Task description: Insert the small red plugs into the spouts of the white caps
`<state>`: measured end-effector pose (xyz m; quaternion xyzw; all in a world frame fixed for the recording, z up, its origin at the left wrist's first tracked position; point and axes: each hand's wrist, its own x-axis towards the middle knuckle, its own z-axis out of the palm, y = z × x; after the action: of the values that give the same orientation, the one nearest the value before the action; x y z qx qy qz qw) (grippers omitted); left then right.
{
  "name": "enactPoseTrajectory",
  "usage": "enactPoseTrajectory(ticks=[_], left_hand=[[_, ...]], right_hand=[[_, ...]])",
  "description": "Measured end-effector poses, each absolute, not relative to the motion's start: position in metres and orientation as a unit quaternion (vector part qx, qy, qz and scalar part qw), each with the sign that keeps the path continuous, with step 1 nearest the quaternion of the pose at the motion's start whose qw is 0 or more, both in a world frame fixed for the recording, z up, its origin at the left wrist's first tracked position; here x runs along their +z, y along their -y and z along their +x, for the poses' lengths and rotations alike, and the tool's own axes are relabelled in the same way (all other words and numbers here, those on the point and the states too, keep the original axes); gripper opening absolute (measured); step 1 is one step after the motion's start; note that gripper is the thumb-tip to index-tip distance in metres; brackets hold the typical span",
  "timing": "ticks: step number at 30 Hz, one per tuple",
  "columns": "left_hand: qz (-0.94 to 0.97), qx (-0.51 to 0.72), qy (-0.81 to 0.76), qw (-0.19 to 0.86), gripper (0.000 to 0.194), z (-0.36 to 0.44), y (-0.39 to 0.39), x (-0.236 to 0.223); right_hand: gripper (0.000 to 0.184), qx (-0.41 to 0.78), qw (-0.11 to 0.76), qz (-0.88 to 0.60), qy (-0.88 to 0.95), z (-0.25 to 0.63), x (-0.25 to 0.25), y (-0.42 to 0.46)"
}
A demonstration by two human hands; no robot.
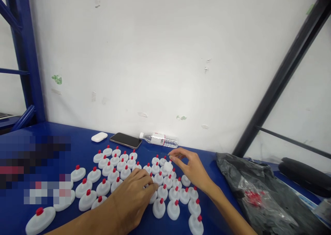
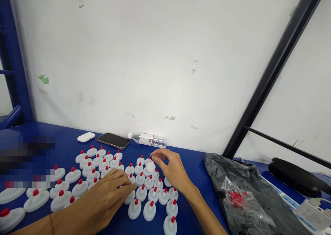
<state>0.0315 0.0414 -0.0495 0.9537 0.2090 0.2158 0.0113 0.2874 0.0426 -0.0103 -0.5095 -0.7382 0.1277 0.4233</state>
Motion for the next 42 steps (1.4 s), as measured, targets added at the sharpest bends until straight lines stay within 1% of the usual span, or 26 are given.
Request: enactPoseTrajectory(ticks=[14, 27, 42], left_hand=[[0.952, 0.233, -0.199, 0.008, 0.039, 0.0333, -0.0435, -0.0497], [0.948, 0.253, -0.191, 0.005, 0.04, 0.033, -0.0452, -0.0525], [0.946, 0.267, -0.185, 0.002, 0.039, 0.0326, -0.0446, -0.0514]], right_hand=[[0.013, 0.073, 0.384, -0.506, 0.769, 0.2945, -0.0031, -0.0383], [0.011, 0.13, 0.386, -0.53, 0.744, 0.2921, -0.004, -0.0382], [0.012, 0.118, 0.394, -0.53, 0.742, 0.2895, -0.0081, -0.0384]])
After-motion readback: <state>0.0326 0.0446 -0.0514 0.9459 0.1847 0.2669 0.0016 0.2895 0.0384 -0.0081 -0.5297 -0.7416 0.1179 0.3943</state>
